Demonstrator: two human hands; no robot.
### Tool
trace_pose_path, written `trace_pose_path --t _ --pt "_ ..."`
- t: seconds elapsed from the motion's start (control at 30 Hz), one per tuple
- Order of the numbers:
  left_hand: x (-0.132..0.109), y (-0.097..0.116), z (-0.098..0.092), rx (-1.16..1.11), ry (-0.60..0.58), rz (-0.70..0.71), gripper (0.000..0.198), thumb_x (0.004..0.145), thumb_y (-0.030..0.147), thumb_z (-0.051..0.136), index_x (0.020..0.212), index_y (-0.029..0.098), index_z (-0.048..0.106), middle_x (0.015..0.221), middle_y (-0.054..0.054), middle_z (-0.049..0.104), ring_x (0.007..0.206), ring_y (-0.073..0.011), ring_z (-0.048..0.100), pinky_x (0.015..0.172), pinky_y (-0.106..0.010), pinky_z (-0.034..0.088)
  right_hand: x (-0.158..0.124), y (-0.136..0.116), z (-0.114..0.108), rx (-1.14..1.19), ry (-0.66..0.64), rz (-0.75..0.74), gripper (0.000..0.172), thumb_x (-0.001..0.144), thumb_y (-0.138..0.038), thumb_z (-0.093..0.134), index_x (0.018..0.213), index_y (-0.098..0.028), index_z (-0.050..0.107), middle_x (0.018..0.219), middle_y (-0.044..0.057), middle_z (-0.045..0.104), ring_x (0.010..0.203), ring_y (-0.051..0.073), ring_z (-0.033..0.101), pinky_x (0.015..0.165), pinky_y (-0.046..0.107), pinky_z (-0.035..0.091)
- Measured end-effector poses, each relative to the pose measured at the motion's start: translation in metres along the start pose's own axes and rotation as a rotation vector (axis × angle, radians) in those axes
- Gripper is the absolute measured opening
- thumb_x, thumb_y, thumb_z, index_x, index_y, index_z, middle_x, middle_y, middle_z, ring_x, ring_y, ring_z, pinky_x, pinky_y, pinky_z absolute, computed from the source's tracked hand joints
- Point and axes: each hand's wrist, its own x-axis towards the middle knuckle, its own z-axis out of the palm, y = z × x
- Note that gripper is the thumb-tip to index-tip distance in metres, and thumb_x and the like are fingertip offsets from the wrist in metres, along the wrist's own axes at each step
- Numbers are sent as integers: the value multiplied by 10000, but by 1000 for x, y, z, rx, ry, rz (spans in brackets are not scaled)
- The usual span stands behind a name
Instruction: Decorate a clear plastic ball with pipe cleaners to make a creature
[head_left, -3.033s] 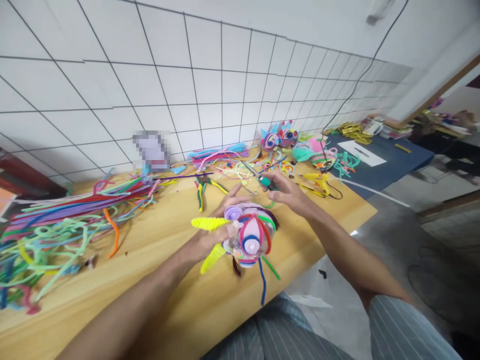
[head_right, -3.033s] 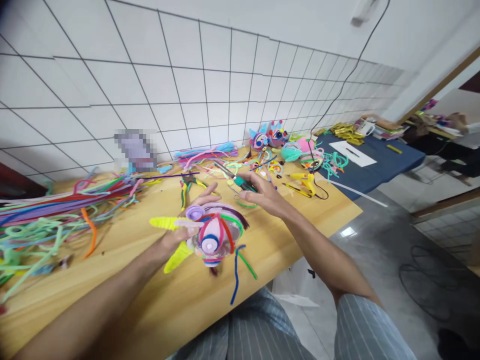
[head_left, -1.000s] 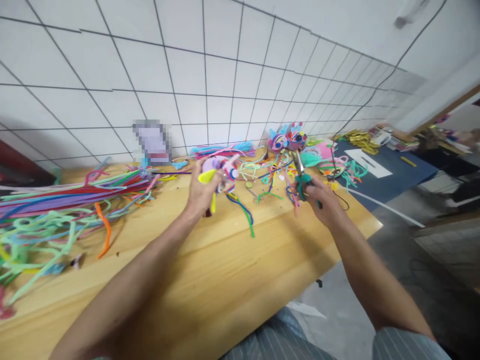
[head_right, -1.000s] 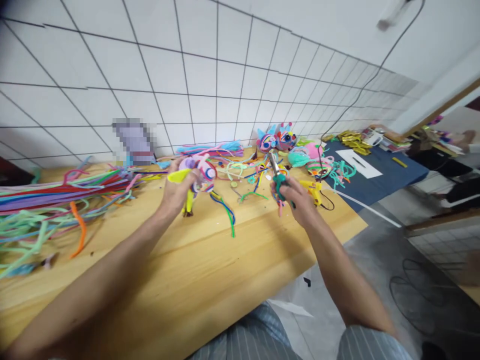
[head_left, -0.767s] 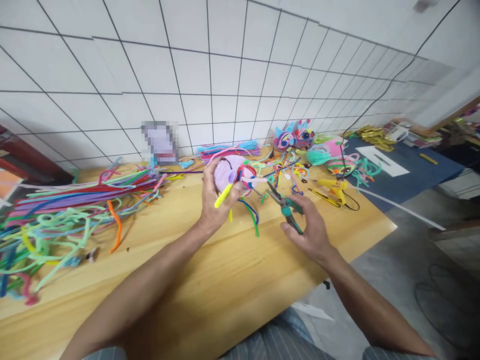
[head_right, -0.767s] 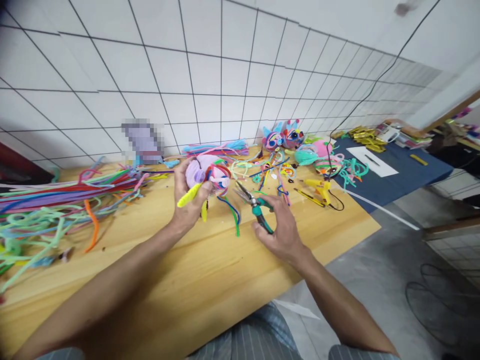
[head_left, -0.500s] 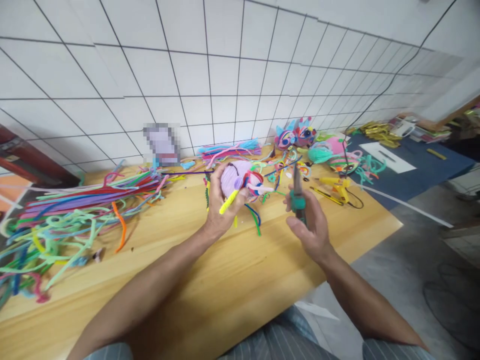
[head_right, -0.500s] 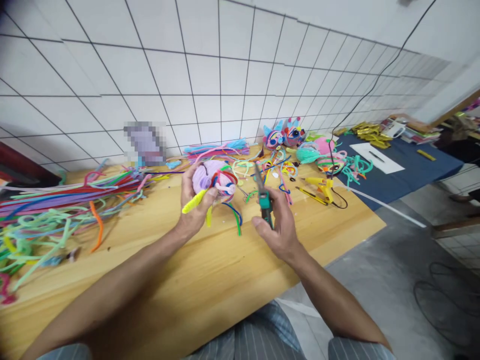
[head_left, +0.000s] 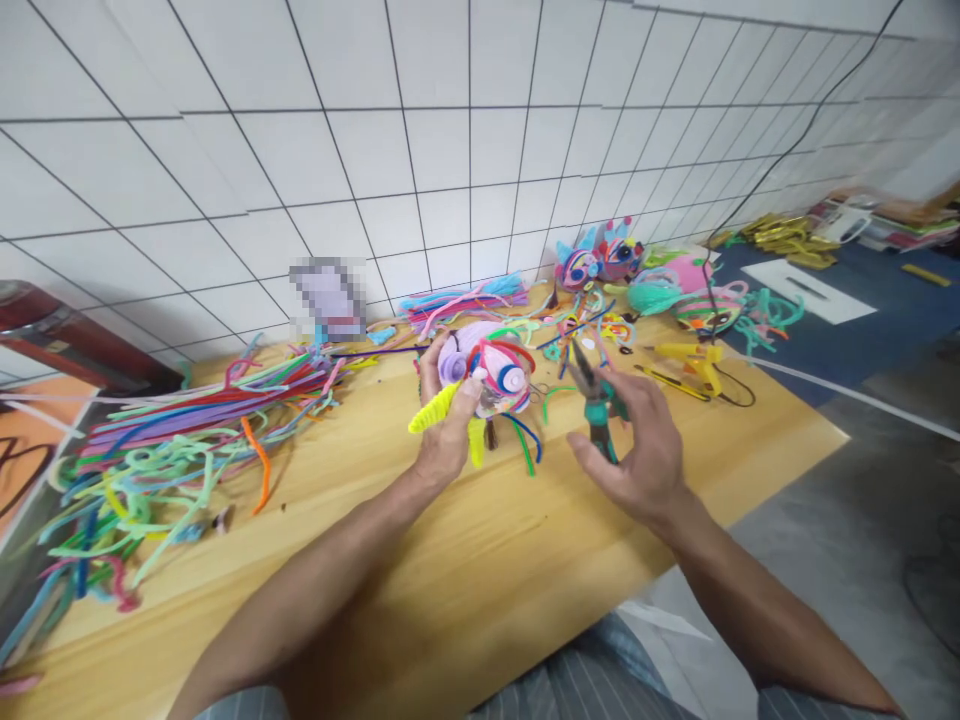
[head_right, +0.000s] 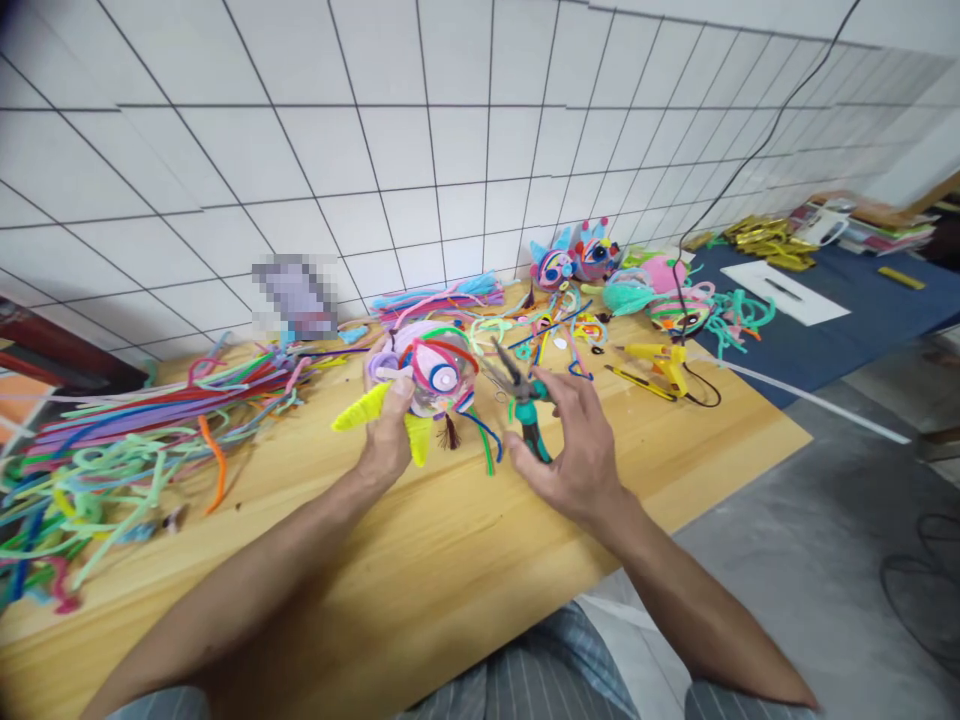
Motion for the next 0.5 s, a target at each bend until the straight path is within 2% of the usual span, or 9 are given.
trace_pose_path --t 0.1,0.2,0.33,0.43,0.47,0.5 --pt "-2 14 1 47 96 42 785 1083 821 476 1686 318 480 1541 -122 702 1590 -340 593 1334 -555 504 -7 -24 1 -68 -5 -80 794 968 -297 778 1713 -300 502 1316 152 768 1187 375 744 973 565 692" --pt "-3 23 3 69 150 112 928 1019 878 548 1749 334 366 1693 -137 595 1696 -366 485 1401 -589 446 -11 -40 8 -111 -16 -104 784 991 -293 752 1726 -265 482 1277 172 761 1150 376 759 939 553 708" --pt "-2 19 2 155 201 215 1026 1026 926 464 1821 347 171 1855 -149 410 1760 -358 418 1428 -598 437 -15 -50 17 -144 13 -80 724 1005 -302 730 1691 -238 509 1231 184 750 1099 374 766 891 532 714" --pt "-3 7 -1 196 231 260 1068 1013 940 478 1833 344 145 1894 -153 353 1805 -384 332 1455 -645 387 -15 -55 24 -141 41 -47 695 1004 -312 735 1663 -243 525 1222 181 755 1096 378 768 886 536 713" --pt "-3 3 -2 209 163 245 1067 1017 947 451 1838 339 144 1904 -151 340 1829 -390 269 1470 -662 351 -14 -56 26 -133 52 -37 686 1003 -310 735 1655 -245 529 1222 179 757 1100 376 768 891 535 713" --pt "-5 -2 -3 226 29 216 1051 1031 947 403 1844 334 142 1917 -148 320 1853 -388 191 1485 -673 312 -14 -58 28 -124 62 -27 677 1002 -306 735 1646 -249 532 1225 175 759 1107 373 768 901 534 714"
